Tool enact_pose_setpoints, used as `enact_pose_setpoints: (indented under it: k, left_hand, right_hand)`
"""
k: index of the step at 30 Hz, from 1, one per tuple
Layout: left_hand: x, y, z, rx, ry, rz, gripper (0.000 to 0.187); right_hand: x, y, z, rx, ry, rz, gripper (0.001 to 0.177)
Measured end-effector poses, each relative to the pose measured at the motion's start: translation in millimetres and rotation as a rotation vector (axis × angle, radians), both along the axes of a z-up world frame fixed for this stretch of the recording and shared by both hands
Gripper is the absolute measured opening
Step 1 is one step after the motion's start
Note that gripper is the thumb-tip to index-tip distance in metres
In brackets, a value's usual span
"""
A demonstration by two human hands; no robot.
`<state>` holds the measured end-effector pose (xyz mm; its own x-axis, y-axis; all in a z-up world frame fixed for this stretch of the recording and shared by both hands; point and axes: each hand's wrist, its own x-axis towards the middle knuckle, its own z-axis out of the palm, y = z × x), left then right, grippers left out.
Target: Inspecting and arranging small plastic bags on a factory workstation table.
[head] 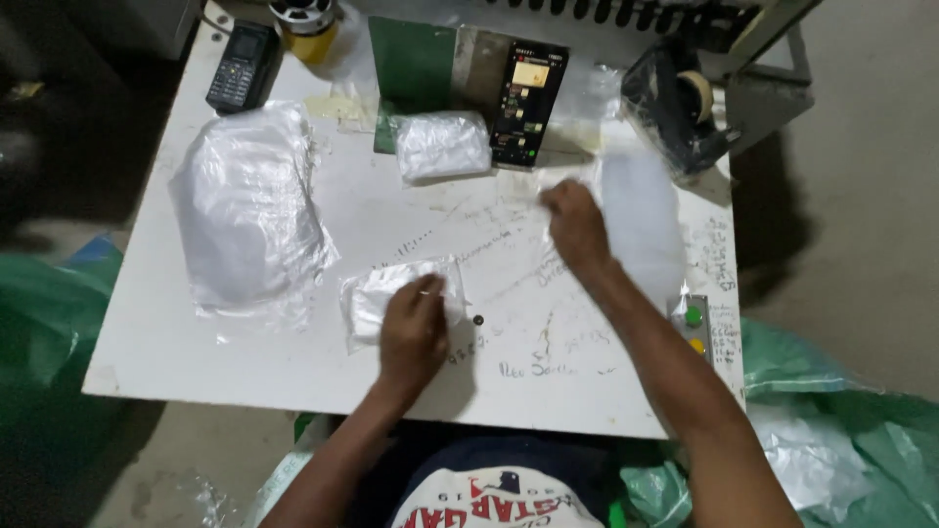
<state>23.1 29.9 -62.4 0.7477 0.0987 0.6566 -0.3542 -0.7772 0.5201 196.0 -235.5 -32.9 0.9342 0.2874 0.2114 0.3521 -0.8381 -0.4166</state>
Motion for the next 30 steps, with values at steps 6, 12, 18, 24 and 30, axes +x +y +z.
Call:
enact_pose_setpoints:
  k: [6,12,18,24,30]
  left_hand:
    - [46.9,-70.8,17.5,0.100,0.095,-0.293,0.066]
    - [57.0,-91.3,-6.0,0.329,0.351,-0.368,0.033]
    - [54.0,-93.7,-32.6,0.457,0.214,-0.337,0.011]
    - [42.2,-92.0,-31.4,0.481,0.175,-0.306,0.010]
    - [53.5,-96.7,-27.0,0.450,0.114,-0.257,0.008]
  right_hand:
    - [-75.3,-7.0,-13.0,0.143,0.151,0.300,0.025]
    - [-31.4,-137.6,18.8,0.360,-0.108,-0.190,0.052]
    - [-3.3,-132.9,50.4,-0.135,0.356,-0.688,0.099]
    - [1.9,-135.3,15.7,-0.007,0.401,-0.644,0.080]
    - [-61.7,-106.6,22.2,0.096,-0.088,-0.404,0.016]
